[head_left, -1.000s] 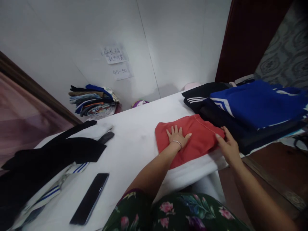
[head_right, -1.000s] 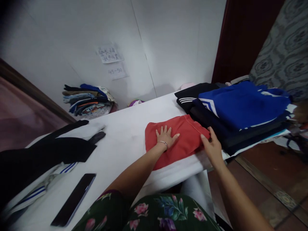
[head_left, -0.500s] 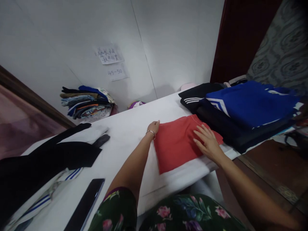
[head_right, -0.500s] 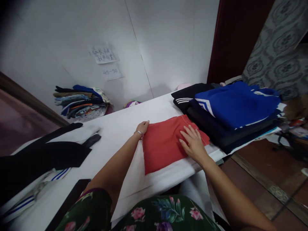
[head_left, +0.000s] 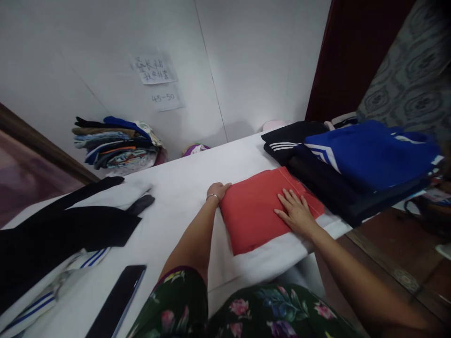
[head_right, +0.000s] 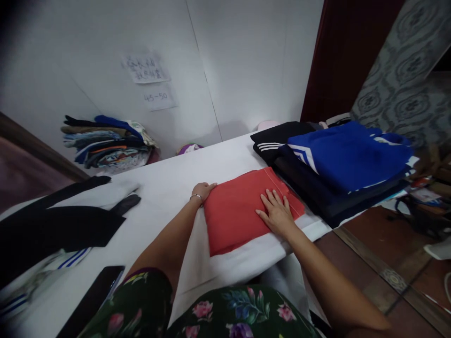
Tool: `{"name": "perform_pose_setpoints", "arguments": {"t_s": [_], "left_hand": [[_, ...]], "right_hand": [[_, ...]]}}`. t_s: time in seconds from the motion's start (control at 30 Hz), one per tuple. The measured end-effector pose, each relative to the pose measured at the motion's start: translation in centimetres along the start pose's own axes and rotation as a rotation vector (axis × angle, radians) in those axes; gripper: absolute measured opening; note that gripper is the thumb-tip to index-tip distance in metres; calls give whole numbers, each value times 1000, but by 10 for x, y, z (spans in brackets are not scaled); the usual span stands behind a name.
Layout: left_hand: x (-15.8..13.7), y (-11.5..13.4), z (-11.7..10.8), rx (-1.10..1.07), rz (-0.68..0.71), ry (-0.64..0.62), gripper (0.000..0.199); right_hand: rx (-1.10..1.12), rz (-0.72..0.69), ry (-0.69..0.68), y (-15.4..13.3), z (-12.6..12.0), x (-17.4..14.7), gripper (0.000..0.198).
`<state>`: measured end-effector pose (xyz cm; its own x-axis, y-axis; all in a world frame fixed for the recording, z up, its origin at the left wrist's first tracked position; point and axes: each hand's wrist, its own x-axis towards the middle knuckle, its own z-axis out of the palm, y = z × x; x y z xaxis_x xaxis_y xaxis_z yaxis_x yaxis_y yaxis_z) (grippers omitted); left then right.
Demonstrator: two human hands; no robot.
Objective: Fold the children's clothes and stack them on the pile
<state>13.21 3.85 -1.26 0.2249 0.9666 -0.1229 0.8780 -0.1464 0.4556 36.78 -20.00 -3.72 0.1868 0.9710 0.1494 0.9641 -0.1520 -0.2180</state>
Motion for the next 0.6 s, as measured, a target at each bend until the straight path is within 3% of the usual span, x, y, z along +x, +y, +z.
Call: {"name": "perform_pose_setpoints", "arguments": {"t_s": [0.23,0.37,0.47,0.6], "left_hand": [[1,-1,3,47,16,-20,51],[-6,2,-3,-36,-36,-37,57],[-21,13,-7,-111,-42,11,65],[-63,32,0,19,115,99,77]], "right_hand": [[-17,12,-37,-3,-5,1,66],[-6,-59,-22,-10,-19,16,68],[7,-126,14,-14,-26,39,66],[-27,-95,-44,-6,-19,70,68]]}}
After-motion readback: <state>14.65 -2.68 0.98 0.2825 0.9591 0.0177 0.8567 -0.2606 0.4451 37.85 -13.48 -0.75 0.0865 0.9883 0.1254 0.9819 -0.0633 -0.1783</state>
